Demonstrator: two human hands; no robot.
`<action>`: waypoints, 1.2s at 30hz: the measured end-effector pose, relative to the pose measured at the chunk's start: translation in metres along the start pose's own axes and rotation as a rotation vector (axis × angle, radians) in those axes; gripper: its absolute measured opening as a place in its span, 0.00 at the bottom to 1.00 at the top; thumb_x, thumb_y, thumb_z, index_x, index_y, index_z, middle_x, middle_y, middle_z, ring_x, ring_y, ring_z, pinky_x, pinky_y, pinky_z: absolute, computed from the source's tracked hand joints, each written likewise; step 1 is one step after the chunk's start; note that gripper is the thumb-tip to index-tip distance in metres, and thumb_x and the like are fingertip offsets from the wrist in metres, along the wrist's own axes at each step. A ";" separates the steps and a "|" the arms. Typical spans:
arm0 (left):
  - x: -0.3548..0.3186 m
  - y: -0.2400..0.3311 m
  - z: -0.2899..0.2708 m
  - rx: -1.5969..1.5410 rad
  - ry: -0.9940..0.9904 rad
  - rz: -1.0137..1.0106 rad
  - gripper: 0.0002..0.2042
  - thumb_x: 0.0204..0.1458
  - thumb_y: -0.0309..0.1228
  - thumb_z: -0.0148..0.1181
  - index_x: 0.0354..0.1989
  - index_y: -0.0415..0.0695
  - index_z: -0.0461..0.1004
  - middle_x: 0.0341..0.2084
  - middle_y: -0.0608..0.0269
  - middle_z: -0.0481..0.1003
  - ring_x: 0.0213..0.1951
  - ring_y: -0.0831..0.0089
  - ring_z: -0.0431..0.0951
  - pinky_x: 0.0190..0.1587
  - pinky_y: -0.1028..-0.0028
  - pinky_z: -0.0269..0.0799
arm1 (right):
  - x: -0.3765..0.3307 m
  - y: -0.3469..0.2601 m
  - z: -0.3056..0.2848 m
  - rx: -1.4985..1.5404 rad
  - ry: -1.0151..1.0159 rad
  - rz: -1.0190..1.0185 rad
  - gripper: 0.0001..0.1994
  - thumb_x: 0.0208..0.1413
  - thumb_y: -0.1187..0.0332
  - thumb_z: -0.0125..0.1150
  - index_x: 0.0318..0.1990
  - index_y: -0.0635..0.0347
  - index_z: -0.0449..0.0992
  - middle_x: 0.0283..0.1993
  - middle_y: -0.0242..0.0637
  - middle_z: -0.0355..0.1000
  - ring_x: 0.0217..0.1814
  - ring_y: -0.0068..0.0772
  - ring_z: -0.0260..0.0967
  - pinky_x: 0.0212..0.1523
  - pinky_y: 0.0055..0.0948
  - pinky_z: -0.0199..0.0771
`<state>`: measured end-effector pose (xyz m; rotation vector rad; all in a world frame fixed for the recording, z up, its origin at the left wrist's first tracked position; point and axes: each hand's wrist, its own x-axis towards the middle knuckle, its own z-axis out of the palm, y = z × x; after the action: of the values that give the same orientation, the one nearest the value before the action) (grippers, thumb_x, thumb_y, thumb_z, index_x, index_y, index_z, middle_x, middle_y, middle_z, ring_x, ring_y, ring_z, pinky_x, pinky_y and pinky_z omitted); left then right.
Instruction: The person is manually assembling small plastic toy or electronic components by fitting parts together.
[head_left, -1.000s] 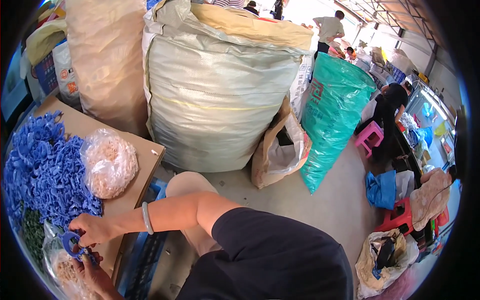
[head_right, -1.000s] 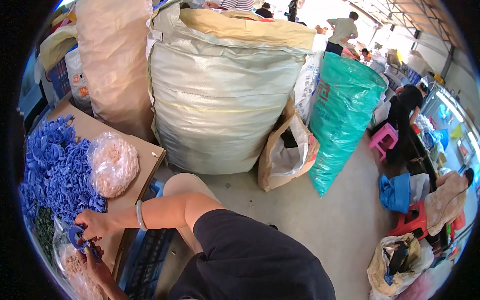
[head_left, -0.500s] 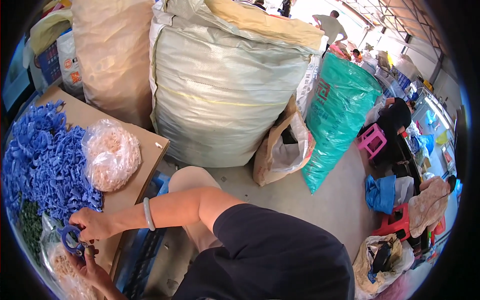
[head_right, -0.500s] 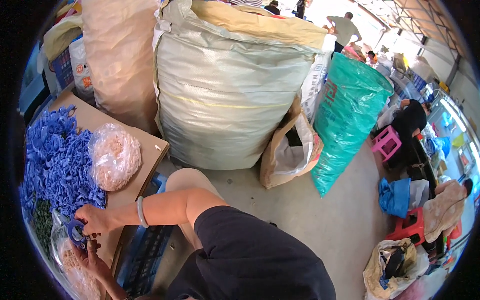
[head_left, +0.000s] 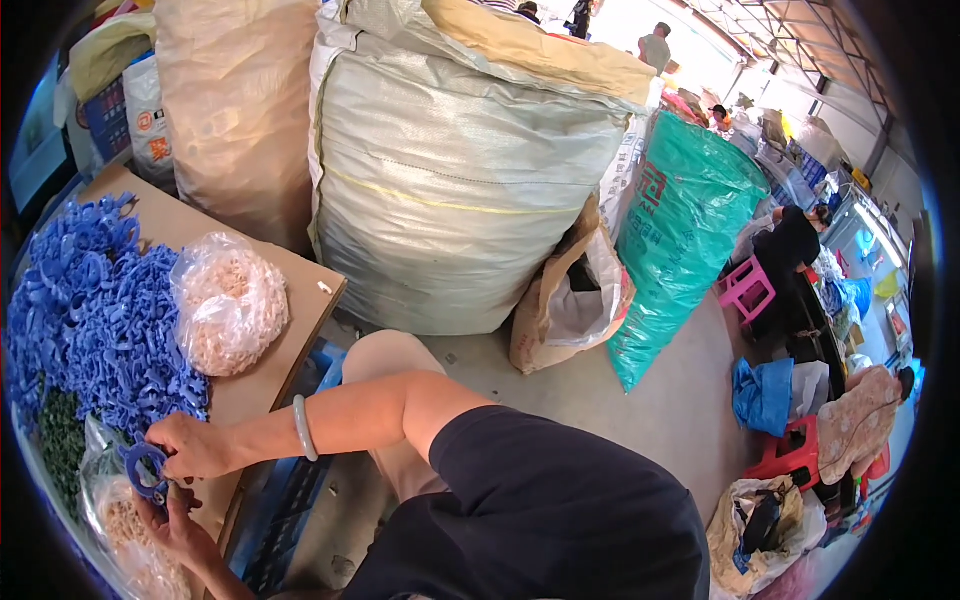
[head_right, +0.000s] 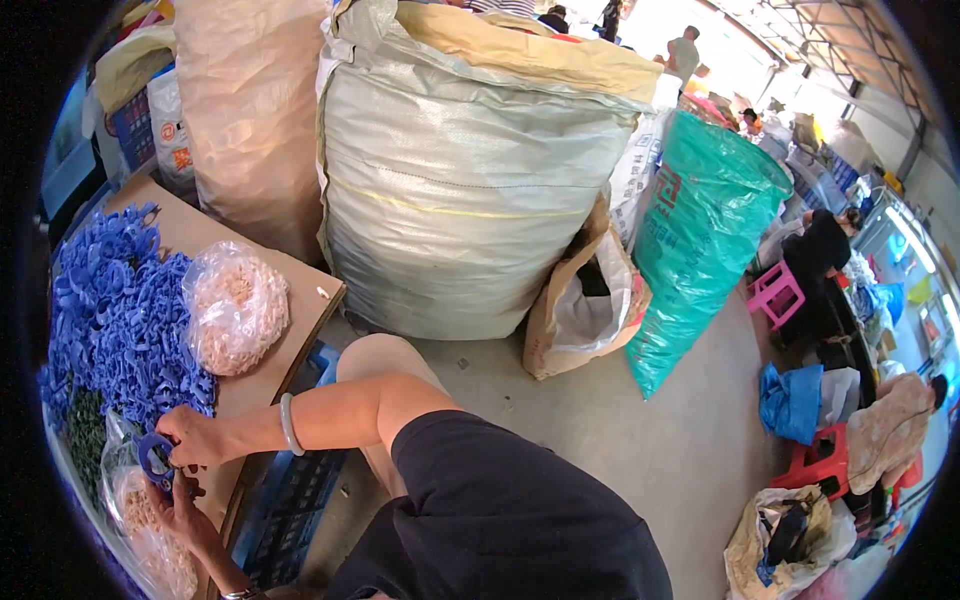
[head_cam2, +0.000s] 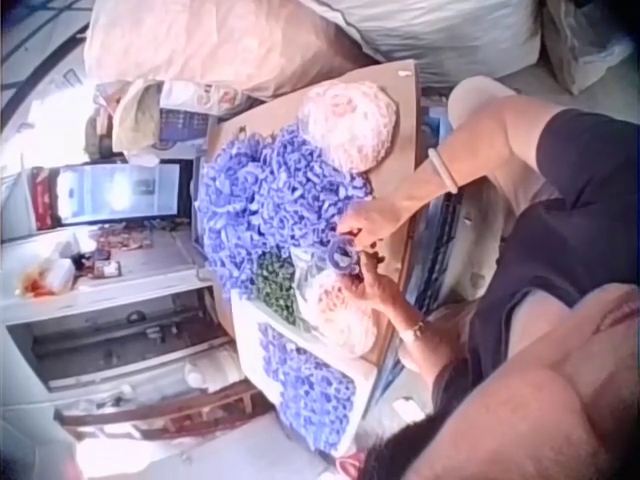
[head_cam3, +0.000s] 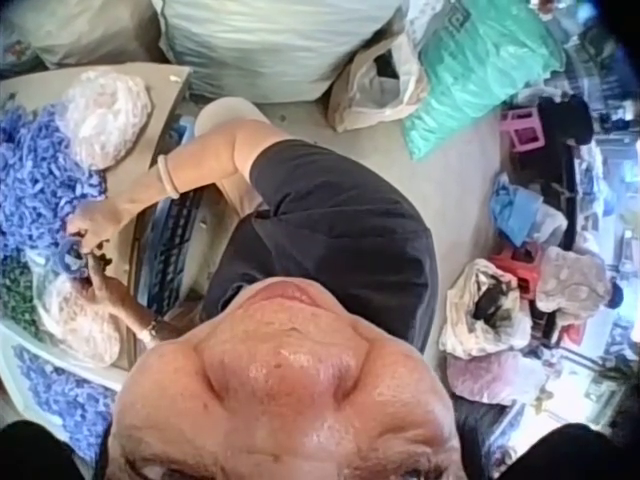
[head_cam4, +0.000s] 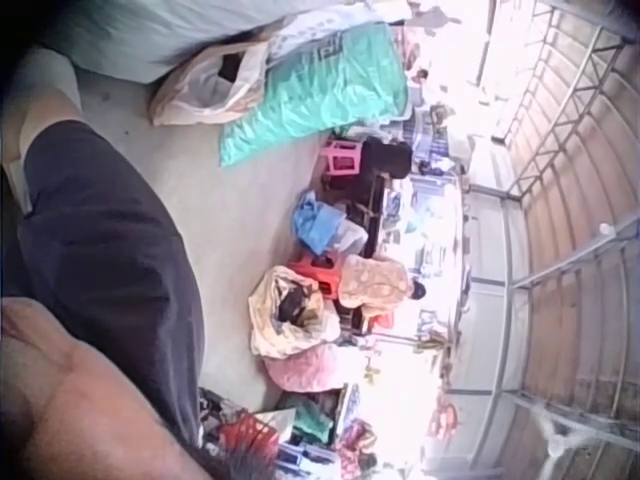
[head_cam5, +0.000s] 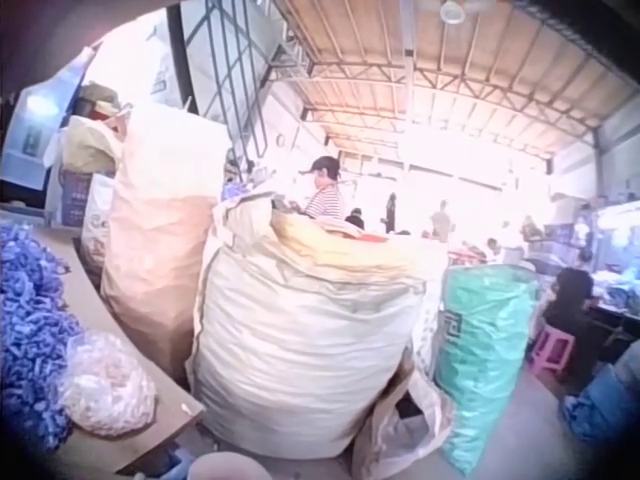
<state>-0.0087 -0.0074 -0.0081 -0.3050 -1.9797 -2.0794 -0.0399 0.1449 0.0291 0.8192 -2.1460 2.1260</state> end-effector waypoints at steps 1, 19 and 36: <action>0.000 0.000 0.000 -0.035 -0.002 -0.017 0.19 0.48 0.25 0.52 0.50 0.37 0.60 0.26 0.66 0.69 0.24 0.82 0.66 0.24 0.83 0.62 | -0.001 0.000 0.000 0.009 0.014 0.014 0.05 0.37 0.79 0.51 0.26 0.71 0.68 0.18 0.41 0.68 0.17 0.26 0.67 0.14 0.24 0.65; 0.010 0.006 0.013 -0.411 0.004 -0.206 0.25 0.41 0.21 0.58 0.52 0.41 0.60 0.27 0.66 0.70 0.22 0.82 0.69 0.23 0.82 0.68 | 0.010 -0.013 -0.008 -0.001 -0.099 0.289 0.07 0.49 0.74 0.50 0.36 0.63 0.69 0.25 0.28 0.67 0.23 0.14 0.61 0.22 0.15 0.62; 0.024 0.019 -0.025 -0.978 0.145 -0.376 0.06 0.49 0.28 0.53 0.32 0.40 0.65 0.23 0.58 0.70 0.23 0.68 0.74 0.22 0.71 0.73 | 0.023 -0.022 -0.002 -0.054 0.048 0.124 0.14 0.50 0.76 0.51 0.45 0.69 0.66 0.32 0.41 0.71 0.25 0.20 0.65 0.26 0.17 0.65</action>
<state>-0.0244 -0.0342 0.0160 0.0692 -0.8409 -3.0690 -0.0521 0.1396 0.0578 0.6406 -2.2750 2.1076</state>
